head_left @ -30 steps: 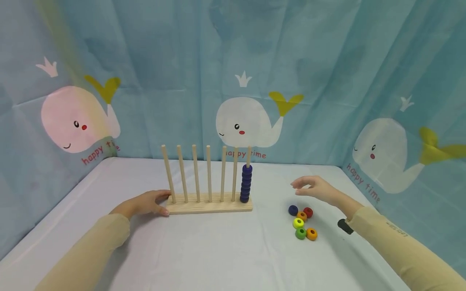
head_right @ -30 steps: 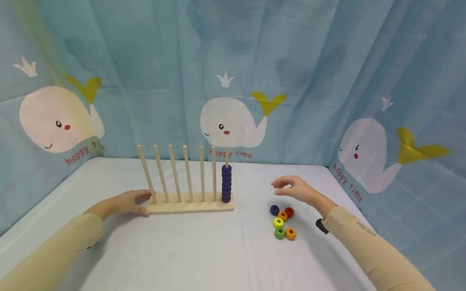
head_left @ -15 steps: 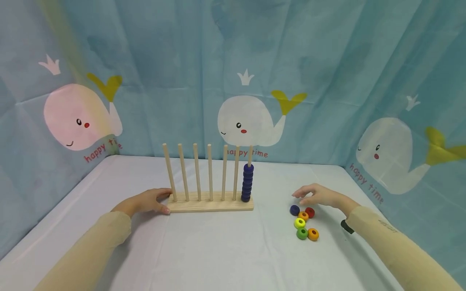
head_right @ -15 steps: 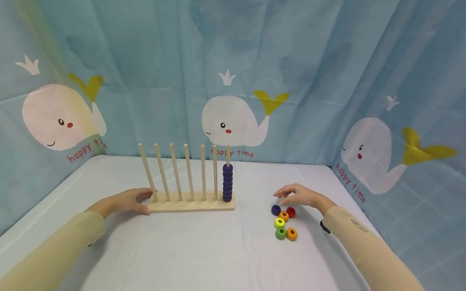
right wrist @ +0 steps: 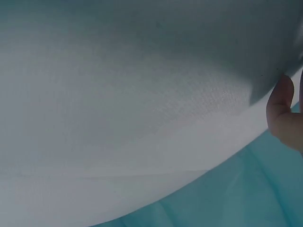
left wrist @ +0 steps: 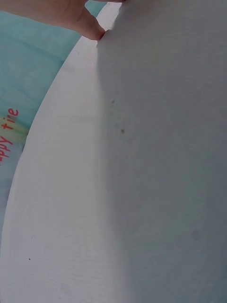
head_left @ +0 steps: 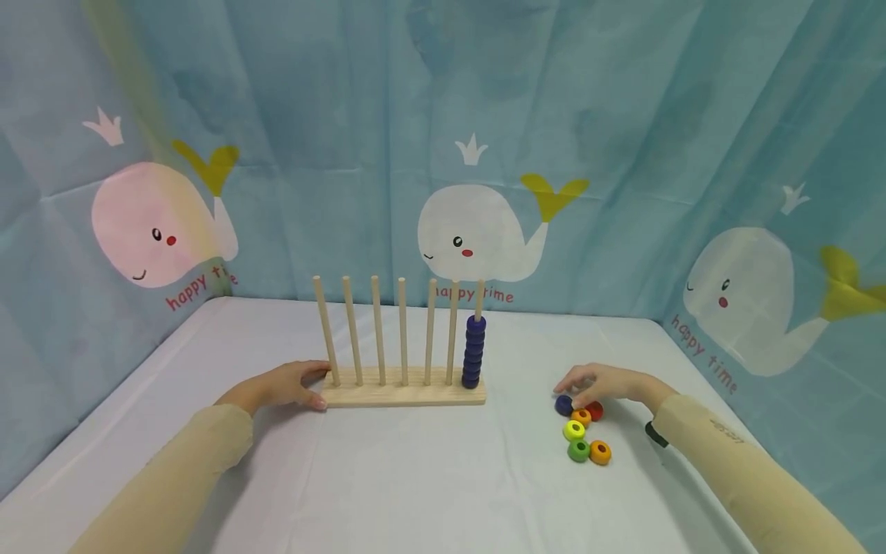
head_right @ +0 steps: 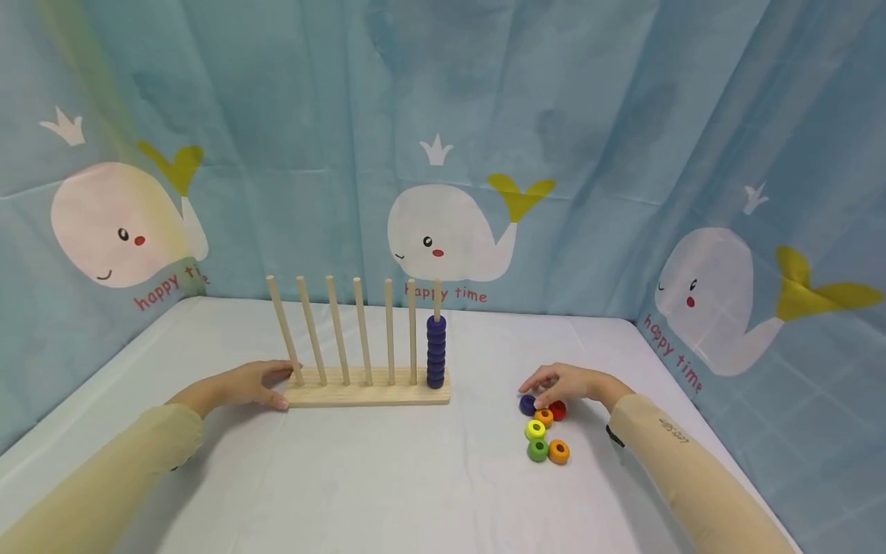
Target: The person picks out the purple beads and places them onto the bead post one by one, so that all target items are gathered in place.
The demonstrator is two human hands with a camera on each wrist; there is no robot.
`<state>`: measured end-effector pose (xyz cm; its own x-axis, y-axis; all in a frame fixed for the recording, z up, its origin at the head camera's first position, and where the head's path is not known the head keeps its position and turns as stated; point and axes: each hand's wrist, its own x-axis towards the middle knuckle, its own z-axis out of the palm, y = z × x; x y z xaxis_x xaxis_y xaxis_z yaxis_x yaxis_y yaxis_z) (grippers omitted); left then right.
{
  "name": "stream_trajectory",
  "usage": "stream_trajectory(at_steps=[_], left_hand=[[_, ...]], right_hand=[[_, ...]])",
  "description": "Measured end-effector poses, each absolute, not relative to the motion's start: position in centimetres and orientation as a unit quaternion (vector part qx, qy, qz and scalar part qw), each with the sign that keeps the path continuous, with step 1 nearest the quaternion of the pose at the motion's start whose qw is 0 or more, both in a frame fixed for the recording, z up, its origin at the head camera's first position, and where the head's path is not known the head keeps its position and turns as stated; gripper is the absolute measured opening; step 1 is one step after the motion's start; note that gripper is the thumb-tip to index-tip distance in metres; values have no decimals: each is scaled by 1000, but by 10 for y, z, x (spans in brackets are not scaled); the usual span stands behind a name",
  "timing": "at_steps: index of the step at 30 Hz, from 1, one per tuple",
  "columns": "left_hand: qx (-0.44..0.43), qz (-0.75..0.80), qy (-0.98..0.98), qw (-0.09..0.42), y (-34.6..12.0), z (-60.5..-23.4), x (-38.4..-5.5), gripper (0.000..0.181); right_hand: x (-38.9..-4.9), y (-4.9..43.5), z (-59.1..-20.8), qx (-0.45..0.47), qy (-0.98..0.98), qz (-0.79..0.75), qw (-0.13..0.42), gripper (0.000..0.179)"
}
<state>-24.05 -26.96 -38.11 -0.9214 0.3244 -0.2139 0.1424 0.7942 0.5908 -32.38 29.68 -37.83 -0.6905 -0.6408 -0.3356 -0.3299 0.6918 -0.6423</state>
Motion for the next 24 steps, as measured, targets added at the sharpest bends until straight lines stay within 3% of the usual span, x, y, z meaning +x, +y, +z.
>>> stream_trajectory(at_steps=[24], left_hand=[[121, 302, 932, 157, -272, -386, -244, 91]], right_hand=[[-326, 294, -380, -298, 873, -269, 278, 33]])
